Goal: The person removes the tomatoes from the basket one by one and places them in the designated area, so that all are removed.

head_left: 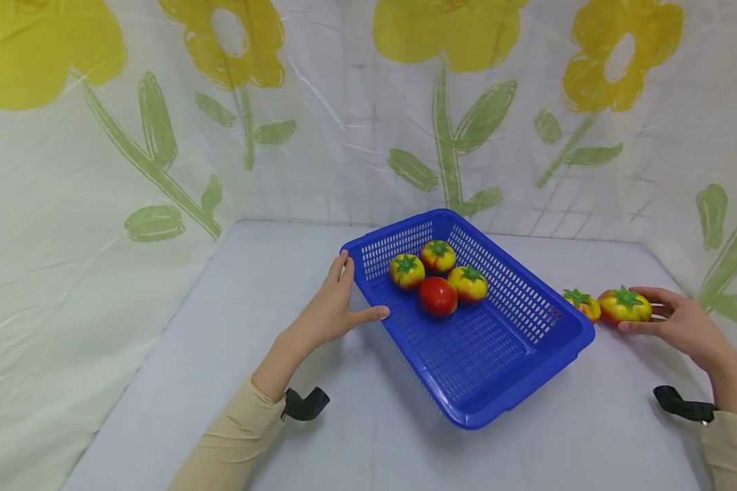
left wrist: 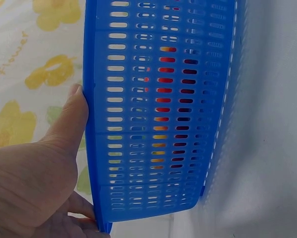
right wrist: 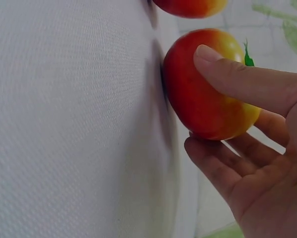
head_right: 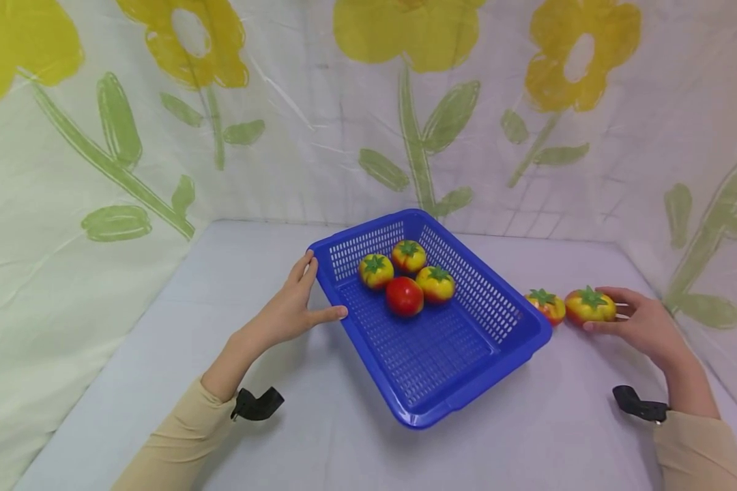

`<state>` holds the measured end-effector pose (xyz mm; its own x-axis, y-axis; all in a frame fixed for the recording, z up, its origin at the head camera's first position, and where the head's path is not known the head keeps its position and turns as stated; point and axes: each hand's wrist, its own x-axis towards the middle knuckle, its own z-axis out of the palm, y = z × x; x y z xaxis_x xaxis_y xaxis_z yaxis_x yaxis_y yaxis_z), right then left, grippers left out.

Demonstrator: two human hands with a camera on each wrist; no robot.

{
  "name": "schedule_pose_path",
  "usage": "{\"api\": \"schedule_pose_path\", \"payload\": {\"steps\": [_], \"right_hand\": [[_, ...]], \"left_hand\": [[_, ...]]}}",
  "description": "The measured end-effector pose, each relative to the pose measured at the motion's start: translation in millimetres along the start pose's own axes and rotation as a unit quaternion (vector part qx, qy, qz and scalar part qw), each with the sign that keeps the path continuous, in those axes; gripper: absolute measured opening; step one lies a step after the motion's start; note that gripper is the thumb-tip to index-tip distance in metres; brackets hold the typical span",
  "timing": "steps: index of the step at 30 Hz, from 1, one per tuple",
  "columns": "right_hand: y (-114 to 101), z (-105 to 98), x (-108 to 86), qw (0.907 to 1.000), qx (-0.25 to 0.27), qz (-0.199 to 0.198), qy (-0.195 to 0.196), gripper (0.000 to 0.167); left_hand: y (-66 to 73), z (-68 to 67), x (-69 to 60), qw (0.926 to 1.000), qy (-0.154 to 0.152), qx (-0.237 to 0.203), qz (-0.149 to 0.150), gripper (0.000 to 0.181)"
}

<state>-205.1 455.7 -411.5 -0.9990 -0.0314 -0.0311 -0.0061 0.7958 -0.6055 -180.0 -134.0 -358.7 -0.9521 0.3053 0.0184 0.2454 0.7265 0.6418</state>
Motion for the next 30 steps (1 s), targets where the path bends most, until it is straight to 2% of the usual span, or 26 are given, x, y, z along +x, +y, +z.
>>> {"api": "schedule_pose_path", "payload": {"steps": [21, 30], "right_hand": [[-11.2, 2.4, 1.8, 0.9987, -0.021, 0.001, -0.047, 0.099], [-8.3, -1.7, 0.3, 0.9977, 0.054, -0.014, -0.038, 0.092]], "left_hand": [[-1.4, 0.4, -0.8, 1.0000, 0.000, 0.001, -0.003, 0.118], [-1.4, 0.6, -0.2, 1.0000, -0.001, 0.000, -0.002, 0.119]]}}
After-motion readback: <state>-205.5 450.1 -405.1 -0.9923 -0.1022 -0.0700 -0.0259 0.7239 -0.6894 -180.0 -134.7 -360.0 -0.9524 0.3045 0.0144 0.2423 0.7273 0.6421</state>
